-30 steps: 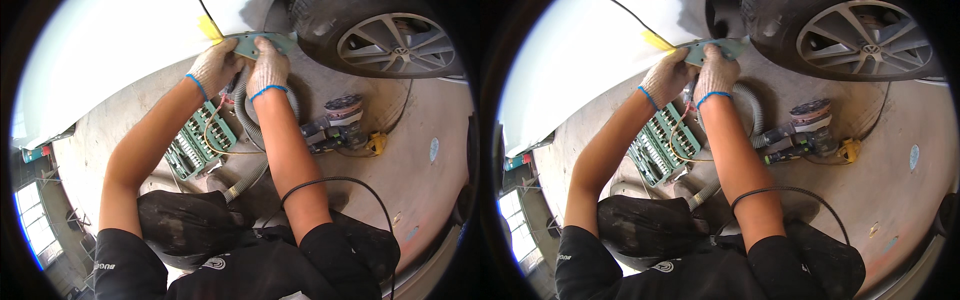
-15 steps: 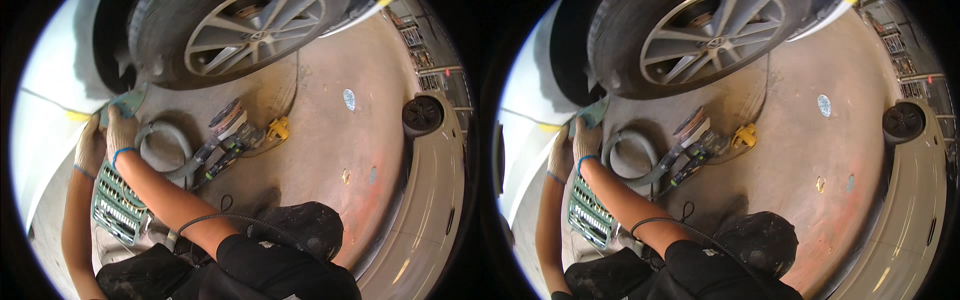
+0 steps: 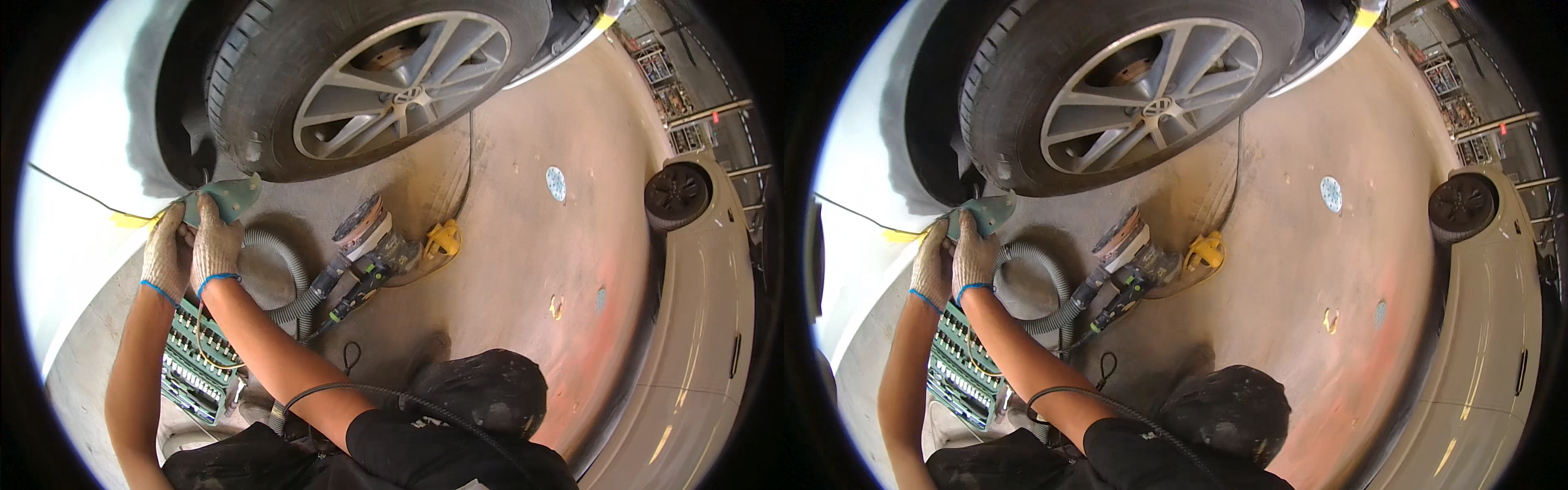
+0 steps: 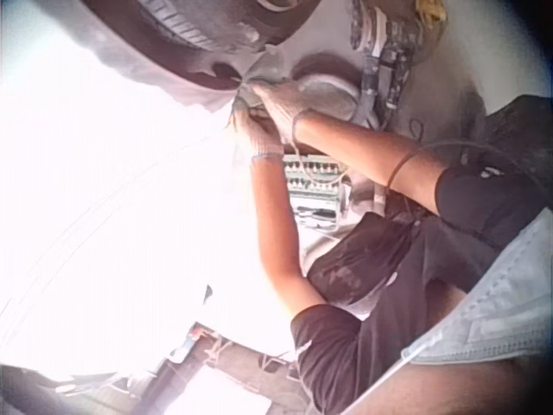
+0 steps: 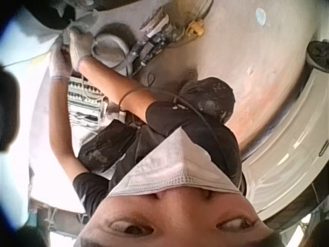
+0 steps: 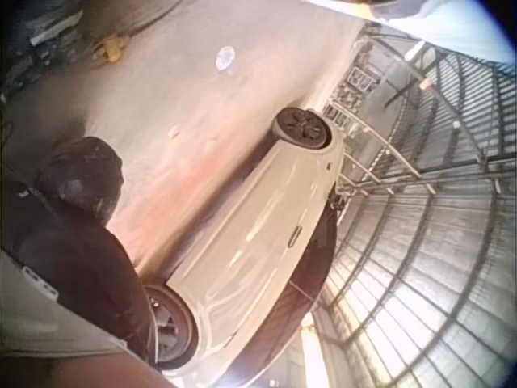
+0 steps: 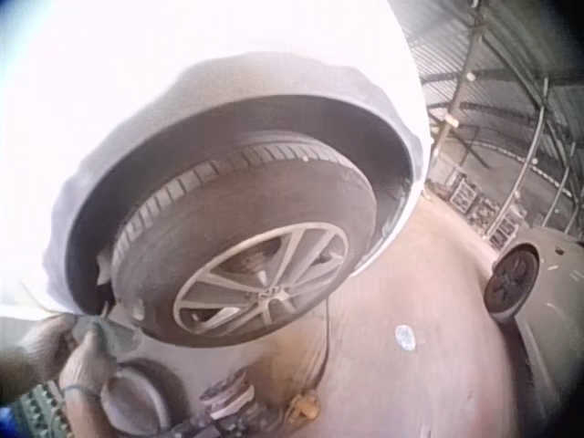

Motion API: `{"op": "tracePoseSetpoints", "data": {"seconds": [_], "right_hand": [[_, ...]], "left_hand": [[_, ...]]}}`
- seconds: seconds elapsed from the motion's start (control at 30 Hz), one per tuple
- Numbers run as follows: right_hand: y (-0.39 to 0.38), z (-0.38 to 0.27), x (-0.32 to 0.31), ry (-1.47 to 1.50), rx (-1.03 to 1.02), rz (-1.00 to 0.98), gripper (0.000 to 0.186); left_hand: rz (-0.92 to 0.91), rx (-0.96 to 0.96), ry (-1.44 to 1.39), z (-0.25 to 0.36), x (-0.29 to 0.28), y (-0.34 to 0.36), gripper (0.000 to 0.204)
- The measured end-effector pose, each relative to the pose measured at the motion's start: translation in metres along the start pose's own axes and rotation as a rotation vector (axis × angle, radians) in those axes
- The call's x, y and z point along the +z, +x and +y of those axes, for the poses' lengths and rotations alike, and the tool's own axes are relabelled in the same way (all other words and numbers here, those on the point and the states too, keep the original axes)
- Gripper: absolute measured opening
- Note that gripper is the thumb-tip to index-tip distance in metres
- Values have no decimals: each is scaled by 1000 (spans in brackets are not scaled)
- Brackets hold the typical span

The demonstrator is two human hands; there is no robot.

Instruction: The person sands the wheel arch area of a white car using a power sander and a hand sanding block. They switch between tools and sanding pads to smooth the surface around the wheel well.

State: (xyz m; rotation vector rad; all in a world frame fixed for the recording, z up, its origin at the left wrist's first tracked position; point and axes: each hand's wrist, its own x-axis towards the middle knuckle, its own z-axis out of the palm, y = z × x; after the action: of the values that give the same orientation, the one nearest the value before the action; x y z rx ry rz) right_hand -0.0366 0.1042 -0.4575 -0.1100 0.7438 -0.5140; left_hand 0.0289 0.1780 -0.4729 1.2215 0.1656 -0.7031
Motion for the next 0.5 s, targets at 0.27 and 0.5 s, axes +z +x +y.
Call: {"op": "tracePoseSetpoints", "data": {"seconds": [0.27,0.5], "right_hand": [[-4,-14,2,3,12,64,33],[-5,6,7,22,-65,61,31]], "left_hand": [[2,21,-9,-9,16,-2,10],[26,22,-5,1,6,-6,9]]}}
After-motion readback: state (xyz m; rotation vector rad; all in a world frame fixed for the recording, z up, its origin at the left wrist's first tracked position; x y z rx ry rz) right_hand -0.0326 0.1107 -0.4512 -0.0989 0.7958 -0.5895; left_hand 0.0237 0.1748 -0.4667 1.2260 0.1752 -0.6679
